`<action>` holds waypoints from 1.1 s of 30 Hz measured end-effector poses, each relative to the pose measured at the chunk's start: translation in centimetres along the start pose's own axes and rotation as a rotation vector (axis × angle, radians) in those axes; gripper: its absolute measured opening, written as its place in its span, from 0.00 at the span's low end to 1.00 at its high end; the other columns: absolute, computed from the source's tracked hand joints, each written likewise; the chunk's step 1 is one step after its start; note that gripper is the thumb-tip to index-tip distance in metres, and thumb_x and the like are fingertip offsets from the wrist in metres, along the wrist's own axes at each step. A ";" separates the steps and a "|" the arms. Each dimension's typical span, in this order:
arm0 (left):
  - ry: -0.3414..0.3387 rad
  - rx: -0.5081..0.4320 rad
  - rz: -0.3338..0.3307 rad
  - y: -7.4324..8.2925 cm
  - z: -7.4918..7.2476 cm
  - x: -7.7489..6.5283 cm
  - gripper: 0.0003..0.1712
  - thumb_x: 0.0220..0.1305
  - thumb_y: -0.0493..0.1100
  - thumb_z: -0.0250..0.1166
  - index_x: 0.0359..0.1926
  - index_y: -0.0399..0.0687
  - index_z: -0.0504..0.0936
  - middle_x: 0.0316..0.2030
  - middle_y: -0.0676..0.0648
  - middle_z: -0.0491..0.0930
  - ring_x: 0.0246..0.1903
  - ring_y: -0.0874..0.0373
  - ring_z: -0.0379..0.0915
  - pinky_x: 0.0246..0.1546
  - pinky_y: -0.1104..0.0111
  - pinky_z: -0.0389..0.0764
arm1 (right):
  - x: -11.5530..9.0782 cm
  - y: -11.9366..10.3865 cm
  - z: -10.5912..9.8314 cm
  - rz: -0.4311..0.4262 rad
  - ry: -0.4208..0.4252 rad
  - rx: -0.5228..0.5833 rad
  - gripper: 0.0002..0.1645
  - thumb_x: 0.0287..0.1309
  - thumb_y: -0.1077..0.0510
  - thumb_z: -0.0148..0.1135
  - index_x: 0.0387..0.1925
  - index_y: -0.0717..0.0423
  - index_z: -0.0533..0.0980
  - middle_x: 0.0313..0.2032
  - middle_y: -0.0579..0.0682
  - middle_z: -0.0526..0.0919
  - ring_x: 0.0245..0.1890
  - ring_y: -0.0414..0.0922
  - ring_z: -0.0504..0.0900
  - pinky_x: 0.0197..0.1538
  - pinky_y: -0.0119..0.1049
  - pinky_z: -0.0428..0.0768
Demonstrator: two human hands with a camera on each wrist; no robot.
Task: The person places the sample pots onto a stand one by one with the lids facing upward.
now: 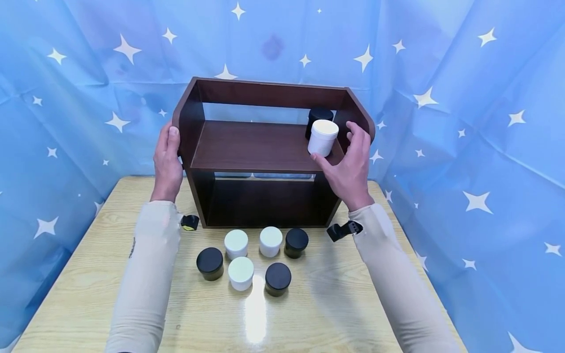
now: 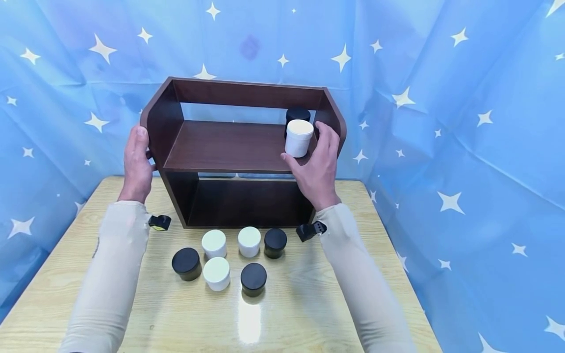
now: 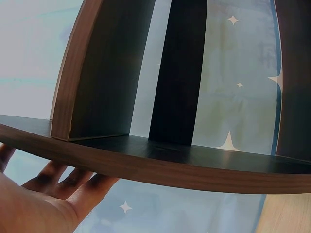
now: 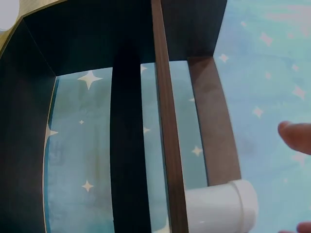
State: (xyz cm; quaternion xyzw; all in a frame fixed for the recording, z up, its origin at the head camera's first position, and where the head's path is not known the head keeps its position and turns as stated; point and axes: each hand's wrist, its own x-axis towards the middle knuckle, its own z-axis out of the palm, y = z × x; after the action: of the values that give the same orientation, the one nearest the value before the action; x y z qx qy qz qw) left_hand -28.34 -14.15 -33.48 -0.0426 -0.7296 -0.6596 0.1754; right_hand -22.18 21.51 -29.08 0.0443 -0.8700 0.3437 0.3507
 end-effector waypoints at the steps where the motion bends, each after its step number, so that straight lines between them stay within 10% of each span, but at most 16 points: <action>1: 0.000 0.000 0.003 0.0 0.0 0.0 0.26 0.77 0.65 0.41 0.72 0.75 0.63 0.69 0.51 0.67 0.68 0.57 0.60 0.75 0.50 0.56 | -0.2 -0.1 -0.1 -0.005 0.000 0.009 0.54 0.50 0.51 0.78 0.71 0.60 0.58 0.68 0.61 0.64 0.69 0.56 0.66 0.71 0.52 0.71; 20: -0.027 -0.021 -0.003 2.5 0.0 -1.6 0.26 0.78 0.62 0.40 0.71 0.67 0.66 0.64 0.50 0.70 0.64 0.57 0.63 0.74 0.49 0.58 | -4.6 1.8 0.6 -0.166 0.023 0.117 0.48 0.48 0.58 0.79 0.67 0.63 0.64 0.65 0.62 0.67 0.65 0.53 0.71 0.63 0.50 0.80; 33: -0.029 -0.027 0.024 -0.2 -0.3 0.1 0.26 0.77 0.64 0.41 0.71 0.71 0.66 0.64 0.49 0.70 0.64 0.57 0.64 0.72 0.49 0.60 | -9.4 4.9 2.6 -0.184 0.081 0.128 0.41 0.47 0.62 0.80 0.62 0.65 0.70 0.61 0.62 0.74 0.61 0.54 0.75 0.59 0.42 0.81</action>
State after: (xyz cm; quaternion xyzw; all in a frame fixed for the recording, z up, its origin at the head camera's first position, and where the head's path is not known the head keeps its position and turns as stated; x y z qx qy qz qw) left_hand -28.40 -14.52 -33.61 -0.0632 -0.7225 -0.6666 0.1719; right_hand -18.20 22.09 -39.25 0.1323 -0.8235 0.3667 0.4121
